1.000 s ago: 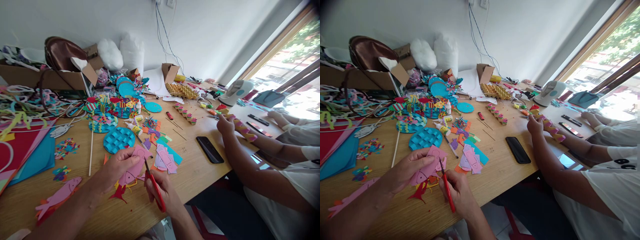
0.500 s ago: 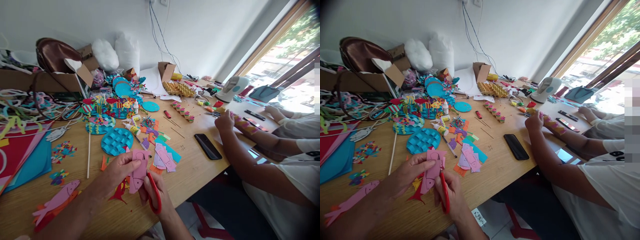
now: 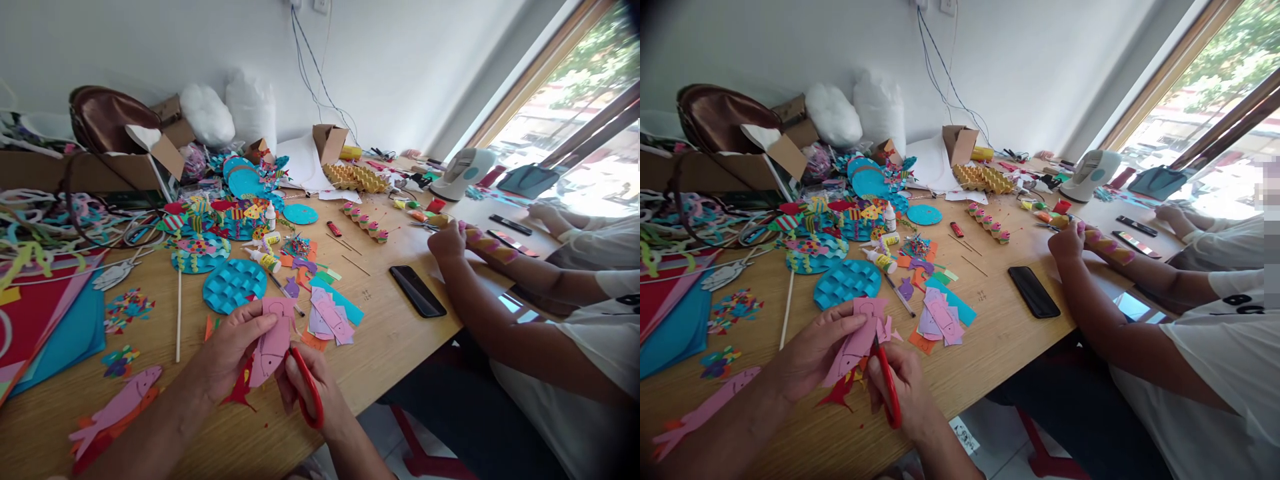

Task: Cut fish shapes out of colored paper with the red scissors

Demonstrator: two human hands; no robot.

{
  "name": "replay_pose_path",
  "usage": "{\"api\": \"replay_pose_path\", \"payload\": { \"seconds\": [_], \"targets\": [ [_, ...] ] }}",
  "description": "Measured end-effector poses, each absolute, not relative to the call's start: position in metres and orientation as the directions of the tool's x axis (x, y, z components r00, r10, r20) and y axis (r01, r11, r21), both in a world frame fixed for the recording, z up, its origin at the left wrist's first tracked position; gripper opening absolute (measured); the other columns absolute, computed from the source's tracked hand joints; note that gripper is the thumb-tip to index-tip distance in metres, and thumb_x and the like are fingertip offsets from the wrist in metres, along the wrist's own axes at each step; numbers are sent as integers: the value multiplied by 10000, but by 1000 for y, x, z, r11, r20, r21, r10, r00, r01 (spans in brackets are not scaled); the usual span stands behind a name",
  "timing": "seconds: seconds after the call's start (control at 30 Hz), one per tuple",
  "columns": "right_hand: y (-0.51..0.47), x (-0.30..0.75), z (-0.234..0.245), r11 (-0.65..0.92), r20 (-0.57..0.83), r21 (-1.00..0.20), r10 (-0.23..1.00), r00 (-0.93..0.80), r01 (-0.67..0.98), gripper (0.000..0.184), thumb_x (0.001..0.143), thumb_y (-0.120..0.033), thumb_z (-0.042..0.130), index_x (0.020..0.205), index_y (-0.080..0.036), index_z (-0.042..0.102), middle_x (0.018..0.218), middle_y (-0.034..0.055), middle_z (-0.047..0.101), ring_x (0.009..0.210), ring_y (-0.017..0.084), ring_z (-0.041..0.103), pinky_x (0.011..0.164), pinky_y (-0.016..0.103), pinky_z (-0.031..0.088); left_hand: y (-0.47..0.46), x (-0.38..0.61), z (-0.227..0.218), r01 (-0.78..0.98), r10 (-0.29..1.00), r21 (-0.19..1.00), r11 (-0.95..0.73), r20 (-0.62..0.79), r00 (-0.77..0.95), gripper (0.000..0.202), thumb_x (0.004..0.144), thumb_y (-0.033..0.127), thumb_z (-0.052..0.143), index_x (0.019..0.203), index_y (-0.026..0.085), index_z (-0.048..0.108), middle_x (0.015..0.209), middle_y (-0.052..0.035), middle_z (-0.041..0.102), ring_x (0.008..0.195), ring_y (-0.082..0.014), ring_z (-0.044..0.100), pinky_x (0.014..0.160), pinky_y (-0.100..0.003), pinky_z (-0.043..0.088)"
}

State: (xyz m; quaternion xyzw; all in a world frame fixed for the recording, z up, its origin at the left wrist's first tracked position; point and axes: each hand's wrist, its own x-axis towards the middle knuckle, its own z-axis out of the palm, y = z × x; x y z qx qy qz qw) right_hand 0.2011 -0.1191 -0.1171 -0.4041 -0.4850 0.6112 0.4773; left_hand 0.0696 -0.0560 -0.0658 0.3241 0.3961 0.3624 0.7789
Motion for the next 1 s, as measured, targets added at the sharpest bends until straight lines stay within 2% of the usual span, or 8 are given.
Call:
{"api": "replay_pose_path", "payload": {
  "seconds": [0.13, 0.23, 0.4, 0.7, 1.0],
  "targets": [
    [-120, 196, -116, -100, -72, -980, 985, -158, -174, 554, 825, -692, 482, 606, -184, 468, 435, -48, 455, 371, 72, 388, 398, 188, 294, -59, 75, -68, -305, 850, 827, 473, -336, 406, 224, 609, 319, 797, 749, 168, 709, 629, 10, 684, 548, -119, 567, 550, -222, 464],
    [-120, 193, -116, -121, -100, -979, 986, -130, -166, 567, 821, -694, 483, 598, -173, 503, 430, -42, 460, 362, 73, 399, 377, 177, 299, -61, 75, -70, -261, 856, 858, 442, -316, 410, 206, 645, 331, 767, 757, 166, 713, 631, 10, 673, 578, -131, 571, 600, -243, 474],
    [-121, 192, -120, -93, -78, -981, 992, -97, -169, 576, 826, -693, 470, 646, -156, 575, 421, -51, 444, 334, 70, 389, 348, 170, 287, -62, 75, -74, -211, 862, 885, 415, -307, 403, 162, 702, 326, 711, 747, 171, 691, 630, 22, 628, 585, -118, 535, 593, -229, 439],
    [-123, 192, -125, -53, -34, -977, 995, -92, -205, 549, 834, -646, 505, 558, -172, 509, 392, -49, 431, 337, 65, 361, 346, 166, 260, -64, 77, -72, -199, 856, 879, 433, -331, 398, 195, 661, 346, 725, 683, 172, 640, 591, 35, 565, 553, -110, 493, 577, -234, 430],
    [-123, 191, -134, -30, -9, -975, 995, -96, -219, 572, 861, -643, 489, 616, -140, 609, 428, -59, 404, 332, 48, 333, 336, 160, 242, -63, 77, -75, -195, 848, 882, 428, -319, 423, 187, 681, 346, 706, 676, 176, 629, 586, 34, 561, 556, -118, 510, 565, -230, 444]
  ]
}}
